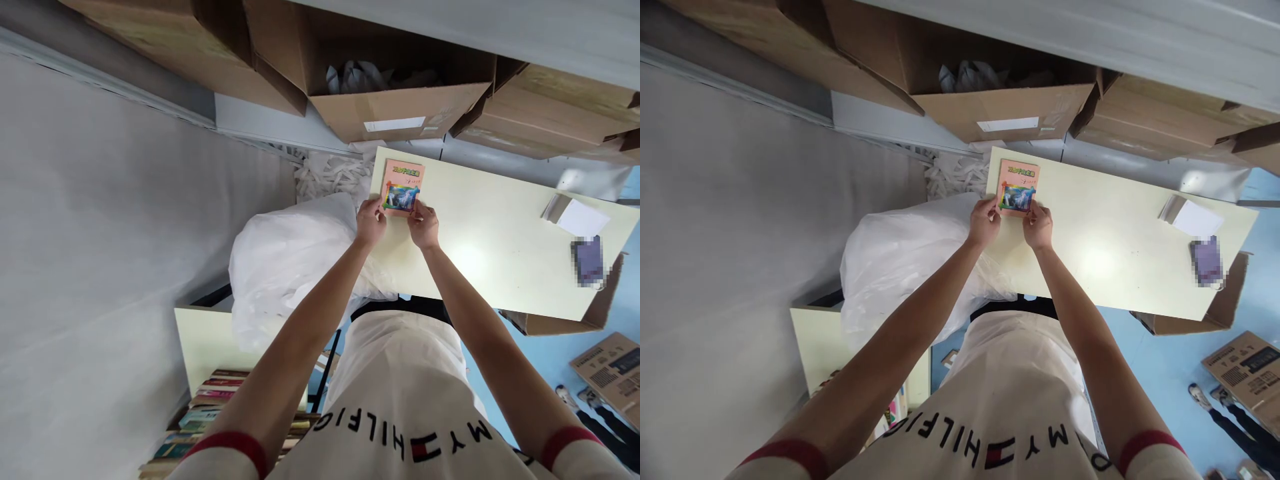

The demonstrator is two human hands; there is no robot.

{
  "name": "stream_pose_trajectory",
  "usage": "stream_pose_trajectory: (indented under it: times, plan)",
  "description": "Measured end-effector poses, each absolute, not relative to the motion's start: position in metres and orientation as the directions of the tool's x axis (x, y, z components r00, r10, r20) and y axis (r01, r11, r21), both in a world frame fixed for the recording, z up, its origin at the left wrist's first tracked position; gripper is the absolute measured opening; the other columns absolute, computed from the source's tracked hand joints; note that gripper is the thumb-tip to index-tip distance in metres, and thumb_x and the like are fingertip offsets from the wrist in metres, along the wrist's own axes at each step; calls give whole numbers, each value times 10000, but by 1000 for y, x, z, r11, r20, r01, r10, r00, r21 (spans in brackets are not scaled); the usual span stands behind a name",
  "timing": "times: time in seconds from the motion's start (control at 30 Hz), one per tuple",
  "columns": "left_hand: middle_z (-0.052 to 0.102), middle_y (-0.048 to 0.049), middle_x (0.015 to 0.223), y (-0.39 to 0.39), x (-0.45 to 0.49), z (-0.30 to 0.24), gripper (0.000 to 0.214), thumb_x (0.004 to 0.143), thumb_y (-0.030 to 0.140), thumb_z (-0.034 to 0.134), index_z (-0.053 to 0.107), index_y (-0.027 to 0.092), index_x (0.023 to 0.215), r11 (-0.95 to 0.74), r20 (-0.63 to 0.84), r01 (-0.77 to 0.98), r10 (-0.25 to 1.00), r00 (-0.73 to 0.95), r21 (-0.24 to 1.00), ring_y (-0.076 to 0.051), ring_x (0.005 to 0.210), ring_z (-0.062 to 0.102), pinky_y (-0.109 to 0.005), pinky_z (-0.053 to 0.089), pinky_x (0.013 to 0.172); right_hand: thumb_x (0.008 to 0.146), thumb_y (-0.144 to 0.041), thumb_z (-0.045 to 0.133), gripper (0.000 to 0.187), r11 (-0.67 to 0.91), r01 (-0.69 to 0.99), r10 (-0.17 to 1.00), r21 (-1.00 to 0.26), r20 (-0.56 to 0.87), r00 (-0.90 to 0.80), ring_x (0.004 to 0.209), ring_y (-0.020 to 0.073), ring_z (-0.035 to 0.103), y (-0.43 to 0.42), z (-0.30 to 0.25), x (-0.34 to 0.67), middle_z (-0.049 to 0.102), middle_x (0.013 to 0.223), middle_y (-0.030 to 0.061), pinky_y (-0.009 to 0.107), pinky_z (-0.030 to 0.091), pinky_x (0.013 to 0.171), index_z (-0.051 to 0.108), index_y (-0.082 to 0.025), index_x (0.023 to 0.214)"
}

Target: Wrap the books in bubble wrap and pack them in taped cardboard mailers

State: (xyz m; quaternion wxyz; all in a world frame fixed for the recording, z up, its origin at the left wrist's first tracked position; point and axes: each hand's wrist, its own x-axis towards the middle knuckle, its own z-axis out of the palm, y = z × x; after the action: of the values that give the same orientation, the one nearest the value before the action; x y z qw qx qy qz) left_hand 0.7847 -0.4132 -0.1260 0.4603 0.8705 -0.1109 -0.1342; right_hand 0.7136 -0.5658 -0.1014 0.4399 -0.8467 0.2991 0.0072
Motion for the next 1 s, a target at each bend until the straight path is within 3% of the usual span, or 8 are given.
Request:
stream_pose_trajectory:
  times: [0.3,0.53,0.77,1.0]
  plan:
    - [630,-61,952,-410,783,-131,512,752,28,523,626,194,1226,-526,-171,-19,-310,935,850,-151,854,622,-271,527,834,756,-174,537,529,-370,-530,-489,-763,-325,809,867,198,615,-568,-105,709,626,1015,90,388,582,794,601,-208,1280]
    - [602,-102,1239,-406,753,-110,536,807,107,528,520,215,1331,-484,-194,69,-213,958,872,-197,1143,602,-350,512,968,760,-306,609,637,-178,-589,-506,-789,-440,742,927,200,630,-583,-91,668,580,1222,129,397,595,789,485,-231,1380]
    - [633,-99,1246,-391,677,-45,369,835,156,527,606,205,1192,-530,-147,20,-199,969,848,-218,1177,601,-407,517,1000,764,-415,622,567,-251,-577,-381,-777,-468,797,801,192,649,-602,-52,603,628,1183,143,410,597,719,548,-208,1286]
    - [654,-94,1190,-356,579,-21,271,848,197,528,655,214,1087,-605,-280,246,40,959,758,-226,1104,648,-397,579,910,767,-408,591,428,-322,-468,-135,-823,-449,883,715,171,659,-602,-33,566,691,1020,91,382,587,702,617,-203,1142]
